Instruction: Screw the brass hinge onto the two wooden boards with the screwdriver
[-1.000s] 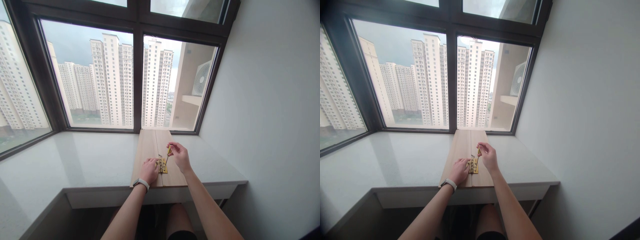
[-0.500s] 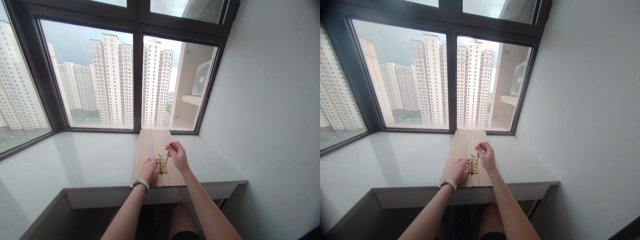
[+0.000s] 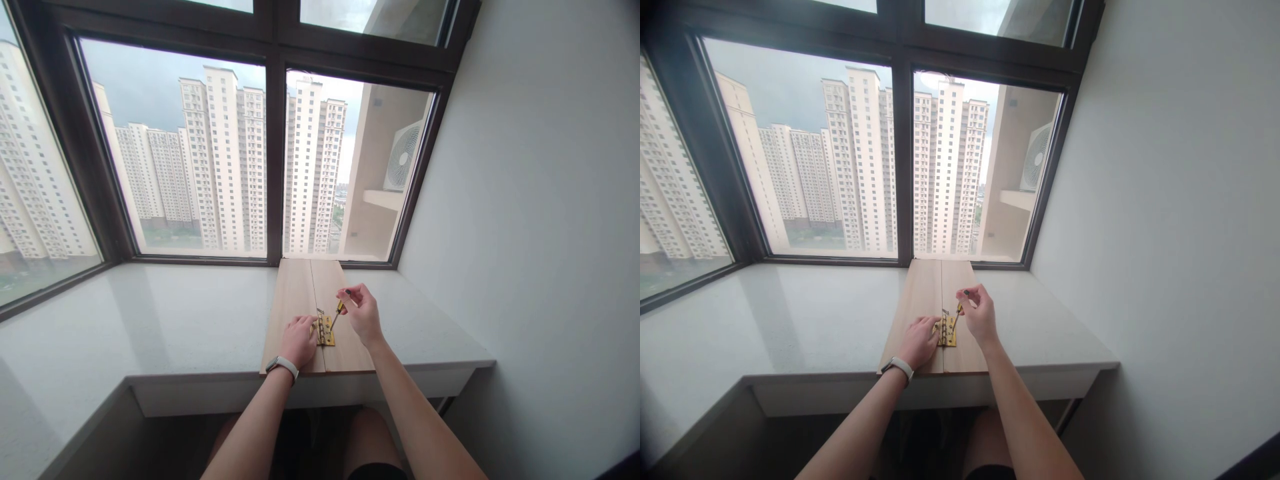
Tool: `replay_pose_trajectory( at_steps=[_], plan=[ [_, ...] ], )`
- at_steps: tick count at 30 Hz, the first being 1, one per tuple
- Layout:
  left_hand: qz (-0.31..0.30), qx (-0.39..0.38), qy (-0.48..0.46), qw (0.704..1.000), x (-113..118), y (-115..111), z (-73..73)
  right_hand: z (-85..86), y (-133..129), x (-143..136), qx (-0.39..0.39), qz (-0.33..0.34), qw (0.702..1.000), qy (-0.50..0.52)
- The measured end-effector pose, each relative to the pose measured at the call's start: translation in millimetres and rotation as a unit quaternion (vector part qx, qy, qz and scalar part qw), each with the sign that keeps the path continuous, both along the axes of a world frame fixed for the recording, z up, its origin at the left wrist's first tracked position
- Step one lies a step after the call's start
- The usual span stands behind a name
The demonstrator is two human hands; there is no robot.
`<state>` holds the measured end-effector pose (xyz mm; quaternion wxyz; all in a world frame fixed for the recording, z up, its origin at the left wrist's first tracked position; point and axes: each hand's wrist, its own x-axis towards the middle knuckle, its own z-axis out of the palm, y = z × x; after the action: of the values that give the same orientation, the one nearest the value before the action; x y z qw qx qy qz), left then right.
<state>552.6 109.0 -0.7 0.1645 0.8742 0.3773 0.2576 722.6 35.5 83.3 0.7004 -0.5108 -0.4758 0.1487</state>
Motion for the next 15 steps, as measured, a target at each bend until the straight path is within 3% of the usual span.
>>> replay_pose_trajectory(
  at_steps=[15],
  plan=[
    [0.0, 0.002, 0.003, 1.0, 0.3, 0.0, 0.3, 1.6, -3.3, -5.3, -0.009, 0.04, 0.999, -0.028]
  ],
)
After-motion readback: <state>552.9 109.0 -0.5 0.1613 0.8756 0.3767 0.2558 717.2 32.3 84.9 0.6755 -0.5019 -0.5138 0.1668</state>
